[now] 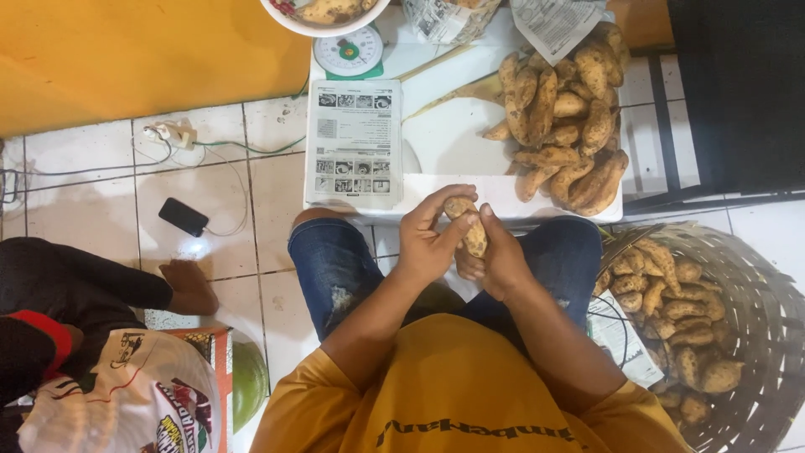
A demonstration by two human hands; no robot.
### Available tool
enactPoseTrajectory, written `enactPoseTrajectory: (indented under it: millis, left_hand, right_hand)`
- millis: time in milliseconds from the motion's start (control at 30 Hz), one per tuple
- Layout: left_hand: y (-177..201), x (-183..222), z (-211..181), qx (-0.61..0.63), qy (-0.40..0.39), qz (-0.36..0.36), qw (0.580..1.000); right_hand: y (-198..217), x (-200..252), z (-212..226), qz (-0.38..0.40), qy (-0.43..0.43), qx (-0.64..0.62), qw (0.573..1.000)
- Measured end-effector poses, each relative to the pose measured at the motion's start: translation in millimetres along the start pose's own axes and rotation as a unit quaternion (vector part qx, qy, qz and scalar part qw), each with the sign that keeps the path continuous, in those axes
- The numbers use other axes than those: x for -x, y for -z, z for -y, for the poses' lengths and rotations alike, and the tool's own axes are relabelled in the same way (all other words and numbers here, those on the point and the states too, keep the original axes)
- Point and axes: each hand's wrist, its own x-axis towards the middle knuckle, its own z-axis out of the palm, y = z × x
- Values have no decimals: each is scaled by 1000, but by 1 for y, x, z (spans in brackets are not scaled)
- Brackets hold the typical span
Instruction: A person is manually cleaning, inspecting, and sorting sweet potatoes, removing small parts by hand and placing them into bowls and baskets.
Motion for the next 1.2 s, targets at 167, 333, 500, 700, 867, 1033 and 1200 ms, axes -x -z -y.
enactPoseTrajectory:
  millis: [167, 333, 500, 700, 867, 1033, 1200]
  left_hand:
    - [7, -4, 27, 80, -4, -15, 997]
    - [34, -12, 81, -2, -7, -52, 999]
    - [58, -13, 113, -434, -17, 19, 900]
    - [52, -26, 90, -560, 150, 226, 783]
    - [64, -20, 131, -626, 180, 312, 691]
    - [65, -27, 128, -667, 159, 346, 641]
    - [69, -40, 125, -664, 106, 371, 640]
  right_hand:
    - [8, -6, -12, -17, 49, 22, 998]
    - [19, -18, -9, -44, 94, 138, 985]
    - [21, -26, 16, -197, 93, 100, 971]
    - [51, -55, 32, -150, 116, 245, 951]
    - [38, -67, 85, -71, 117, 359, 923]
    - [22, -82, 125, -79, 130, 405, 902]
    - [10, -102, 145, -72, 141, 404, 901]
